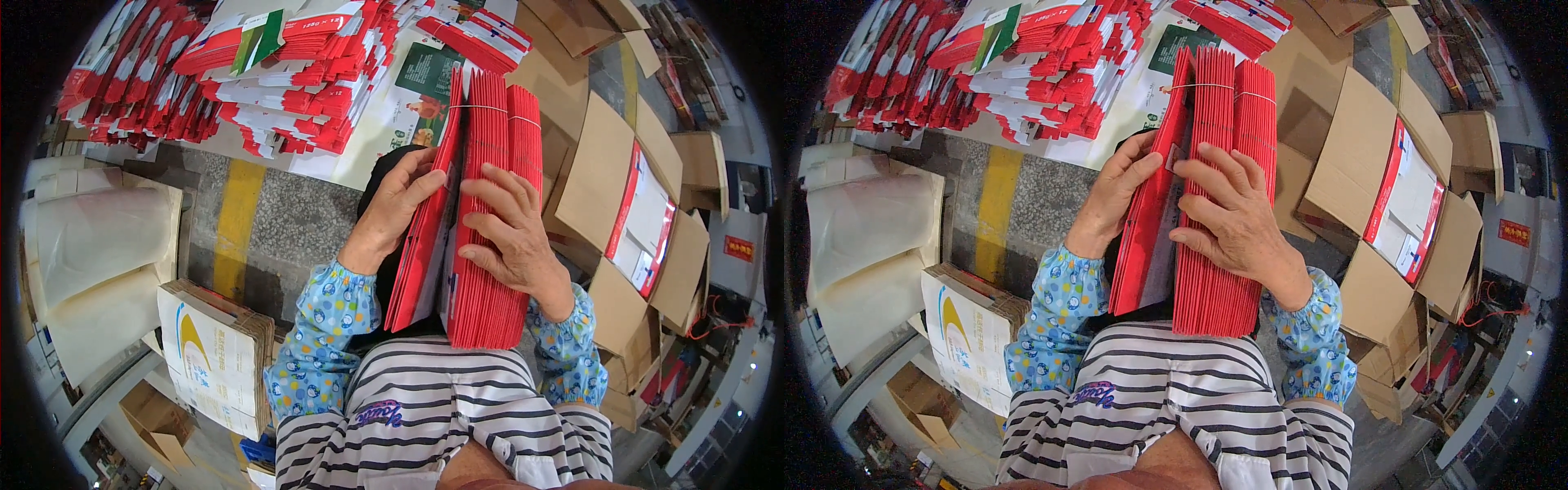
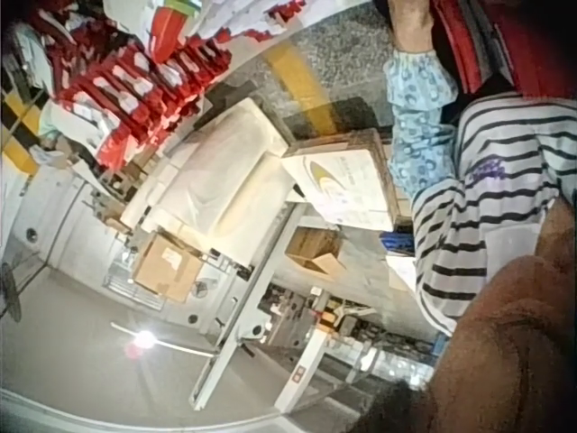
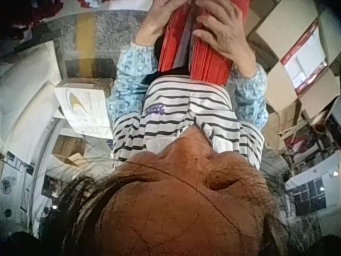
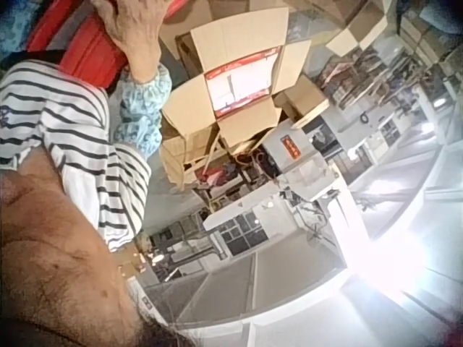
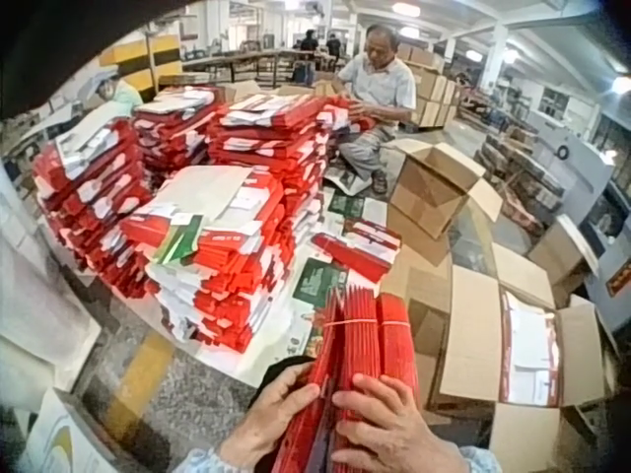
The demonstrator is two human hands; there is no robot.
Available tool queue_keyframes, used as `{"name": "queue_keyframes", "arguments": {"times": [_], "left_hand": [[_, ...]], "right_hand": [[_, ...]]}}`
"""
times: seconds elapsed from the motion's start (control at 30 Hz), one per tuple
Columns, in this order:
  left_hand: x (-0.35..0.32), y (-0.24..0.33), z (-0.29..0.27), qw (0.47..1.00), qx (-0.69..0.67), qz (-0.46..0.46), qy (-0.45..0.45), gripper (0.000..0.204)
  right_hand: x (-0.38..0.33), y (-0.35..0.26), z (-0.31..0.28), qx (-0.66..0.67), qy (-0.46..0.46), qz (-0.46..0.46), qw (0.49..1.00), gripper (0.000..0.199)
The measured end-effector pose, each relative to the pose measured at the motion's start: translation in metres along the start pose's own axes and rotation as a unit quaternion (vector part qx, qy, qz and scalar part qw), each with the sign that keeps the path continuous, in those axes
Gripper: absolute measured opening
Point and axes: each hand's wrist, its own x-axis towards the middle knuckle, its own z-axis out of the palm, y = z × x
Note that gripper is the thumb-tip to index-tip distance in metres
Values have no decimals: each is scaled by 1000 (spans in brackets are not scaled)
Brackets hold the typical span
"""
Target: Organizing, bundling with rubber bands, and packing red and white envelopes into cardboard shipping boxes.
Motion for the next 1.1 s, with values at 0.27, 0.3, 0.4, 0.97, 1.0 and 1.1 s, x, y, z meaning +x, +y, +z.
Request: {"name": "queue_keyframes", "arguments": {"times": [0.27, 0.3, 0.4, 0.97, 1.0, 1.1], "left_hand": [[2, -5, 5, 1000, 13, 7, -14, 54], [2, -5, 5, 1000, 22, 11, -13, 55], [2, -5, 4, 1000, 6, 5, -14, 55], [1, 0, 0, 1000, 10, 8, 13, 49], [2, -1, -2, 1000, 11, 10, 14, 50], [2, -2, -7, 1000, -27, -4, 16, 53]], "right_hand": [[4, -5, 3, -74, -44, -1, 996, 43], [4, -5, 2, -72, -45, -2, 996, 45], [3, -5, 1, -69, -47, 1, 997, 47], [2, -3, 4, -37, -12, -2, 999, 39], [2, -3, 4, -13, 10, 4, 1000, 38], [3, -1, 5, -54, -42, -4, 998, 39]]}}
